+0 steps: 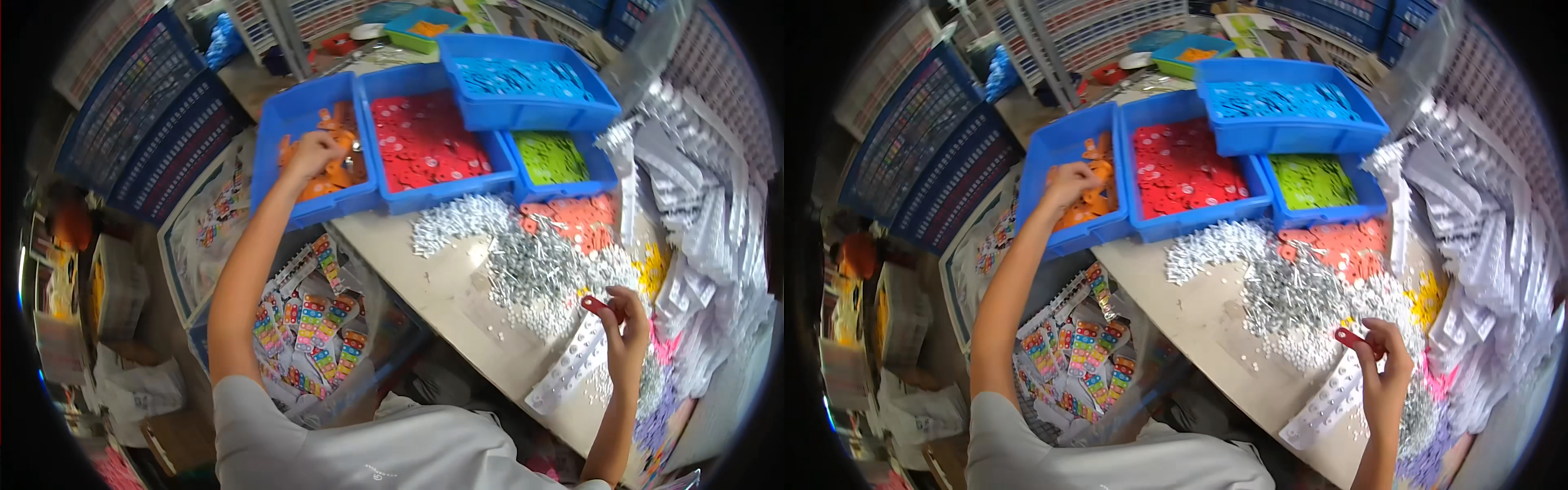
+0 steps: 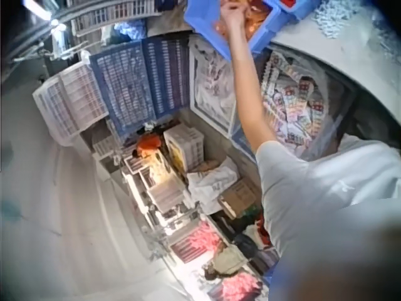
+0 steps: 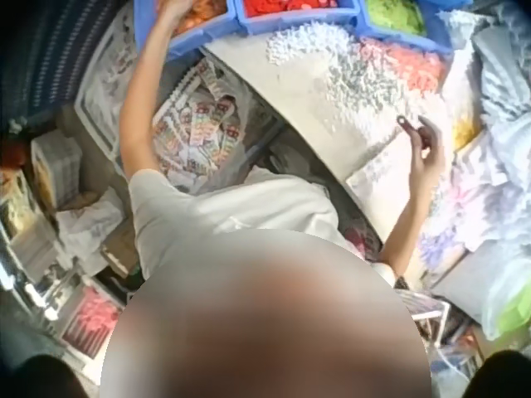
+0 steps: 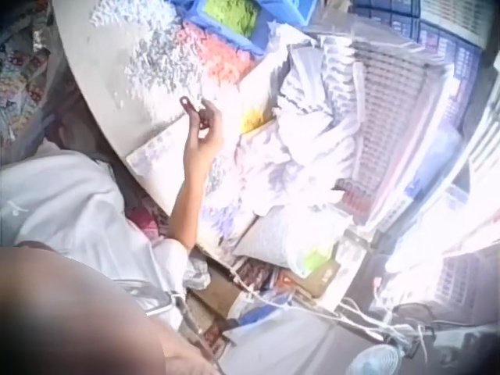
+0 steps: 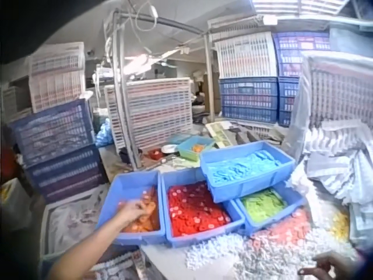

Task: Manually assembling toy xylophones by inserting colored metal keys and plastic pins into a white base.

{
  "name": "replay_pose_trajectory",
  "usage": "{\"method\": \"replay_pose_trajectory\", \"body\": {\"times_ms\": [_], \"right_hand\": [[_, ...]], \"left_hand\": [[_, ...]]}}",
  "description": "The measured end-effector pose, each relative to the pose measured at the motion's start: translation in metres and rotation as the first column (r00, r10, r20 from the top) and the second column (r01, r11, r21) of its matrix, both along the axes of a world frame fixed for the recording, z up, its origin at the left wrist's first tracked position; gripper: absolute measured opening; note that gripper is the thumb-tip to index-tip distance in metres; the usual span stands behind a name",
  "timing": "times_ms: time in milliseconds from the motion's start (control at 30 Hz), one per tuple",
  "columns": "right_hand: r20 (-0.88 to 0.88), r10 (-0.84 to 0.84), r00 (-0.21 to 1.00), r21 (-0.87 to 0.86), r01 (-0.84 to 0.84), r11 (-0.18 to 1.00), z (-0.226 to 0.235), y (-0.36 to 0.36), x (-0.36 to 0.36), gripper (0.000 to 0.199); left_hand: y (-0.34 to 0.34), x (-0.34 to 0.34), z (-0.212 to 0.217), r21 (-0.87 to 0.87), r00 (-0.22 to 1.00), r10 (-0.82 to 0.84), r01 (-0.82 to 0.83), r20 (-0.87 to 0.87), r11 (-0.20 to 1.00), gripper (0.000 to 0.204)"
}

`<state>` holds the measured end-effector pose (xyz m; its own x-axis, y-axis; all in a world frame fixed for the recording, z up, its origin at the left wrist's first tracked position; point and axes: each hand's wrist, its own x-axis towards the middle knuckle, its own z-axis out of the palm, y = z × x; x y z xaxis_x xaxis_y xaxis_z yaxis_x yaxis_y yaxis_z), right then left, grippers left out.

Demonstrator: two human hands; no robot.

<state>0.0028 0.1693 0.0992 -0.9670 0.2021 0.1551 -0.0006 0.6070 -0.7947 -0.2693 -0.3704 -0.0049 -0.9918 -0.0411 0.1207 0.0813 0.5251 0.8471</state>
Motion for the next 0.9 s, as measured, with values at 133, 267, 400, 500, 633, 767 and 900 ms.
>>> {"method": "replay_pose_trajectory", "body": {"times_ms": [133,267,400,500,633,767,900], "right_hand": [[-0.036,-0.06,0.998,0.174,0.066,0.983,-0.017,0.041,0.048,0.006],[-0.047,-0.22,0.974,0.154,0.224,0.962,-0.043,0.052,0.062,0.01],[-0.089,-0.149,0.985,0.36,0.171,0.917,-0.05,0.052,0.056,0.011],[-0.109,-0.106,0.988,0.464,0.145,0.874,-0.06,0.056,0.047,0.012],[-0.116,-0.066,0.991,0.54,0.118,0.833,-0.081,0.065,0.039,0.013],[-0.121,-0.104,0.987,0.473,0.149,0.868,-0.095,0.066,0.035,0.013],[-0.091,-0.258,0.962,0.437,0.271,0.857,-0.106,0.067,0.038,0.037]], "left_hand": [[0.066,0.055,0.066,0.509,0.989,0.106,-0.038,-0.107,0.86,0.013],[0.174,0.123,0.09,0.624,0.993,-0.086,0.121,-0.086,0.772,0.036],[0.256,0.166,0.07,0.584,0.905,-0.424,0.328,0.031,0.742,0.024],[0.316,0.177,0.054,0.566,0.792,-0.604,0.459,0.089,0.685,0.022],[0.367,0.186,0.048,0.604,0.587,-0.791,0.57,0.175,0.557,0.016],[0.399,0.184,0.047,0.549,0.549,-0.803,0.608,0.23,0.573,0.015],[0.426,0.167,0.03,0.209,0.6,-0.799,0.786,-0.029,0.582,0.017]]}}
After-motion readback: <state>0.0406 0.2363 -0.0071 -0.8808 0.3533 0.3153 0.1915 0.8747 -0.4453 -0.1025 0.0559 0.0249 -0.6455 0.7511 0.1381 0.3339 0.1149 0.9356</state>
